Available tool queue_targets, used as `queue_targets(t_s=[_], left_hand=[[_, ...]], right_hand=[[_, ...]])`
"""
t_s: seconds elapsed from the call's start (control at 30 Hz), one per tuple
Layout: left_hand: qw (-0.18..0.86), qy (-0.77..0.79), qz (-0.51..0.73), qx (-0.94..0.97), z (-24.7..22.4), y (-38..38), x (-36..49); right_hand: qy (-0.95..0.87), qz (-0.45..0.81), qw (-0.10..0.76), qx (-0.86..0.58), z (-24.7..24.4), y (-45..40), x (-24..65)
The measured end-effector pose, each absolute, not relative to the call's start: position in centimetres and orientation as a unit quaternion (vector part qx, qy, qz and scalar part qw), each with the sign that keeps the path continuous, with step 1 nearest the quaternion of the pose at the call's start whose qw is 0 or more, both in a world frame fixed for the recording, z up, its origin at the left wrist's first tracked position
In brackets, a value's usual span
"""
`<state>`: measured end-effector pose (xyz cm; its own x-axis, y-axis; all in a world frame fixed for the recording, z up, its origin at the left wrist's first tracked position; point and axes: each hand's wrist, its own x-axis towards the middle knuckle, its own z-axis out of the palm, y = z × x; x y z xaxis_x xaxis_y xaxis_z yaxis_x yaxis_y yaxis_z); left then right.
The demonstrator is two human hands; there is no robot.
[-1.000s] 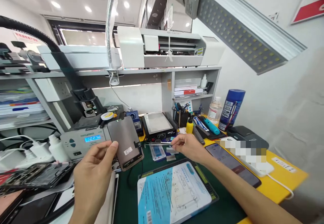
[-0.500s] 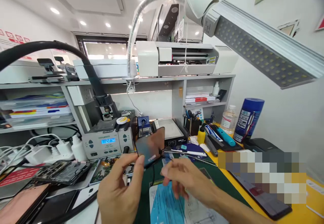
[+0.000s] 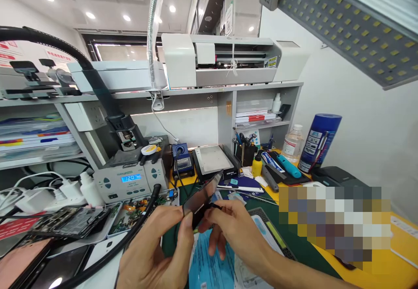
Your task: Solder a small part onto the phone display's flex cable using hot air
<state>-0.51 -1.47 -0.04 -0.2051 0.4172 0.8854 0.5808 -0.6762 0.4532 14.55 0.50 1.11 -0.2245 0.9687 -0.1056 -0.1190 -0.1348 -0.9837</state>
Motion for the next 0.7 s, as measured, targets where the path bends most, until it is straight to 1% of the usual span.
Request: queue_targets(t_s=[0.07, 0.23, 0.5, 0.7], left_hand=[[0.025, -0.409, -0.672, -0.617, -0.4, -1.7, -0.6], [-0.012, -0.480, -0.678, -0.557, 0.1, -2.2, -0.2], [-0.053, -0.513, -0.706, -0.486, 1.1, -2.2, 0.4], [-0.051, -0.515, -0.727, -0.451, 1.0, -1.9, 0.3]], right_hand=[[-0.486, 0.613, 0.446, -0.434, 1.1, 0.4, 14.6], [-0.494, 0.598, 0.457, -0.435, 0.3, 0.3, 14.8], [-0.518, 0.565, 0.461, -0.447, 0.3, -0.3, 14.9], [-0.524, 0.538, 0.462, -0.471, 0.9, -0.7, 14.7]])
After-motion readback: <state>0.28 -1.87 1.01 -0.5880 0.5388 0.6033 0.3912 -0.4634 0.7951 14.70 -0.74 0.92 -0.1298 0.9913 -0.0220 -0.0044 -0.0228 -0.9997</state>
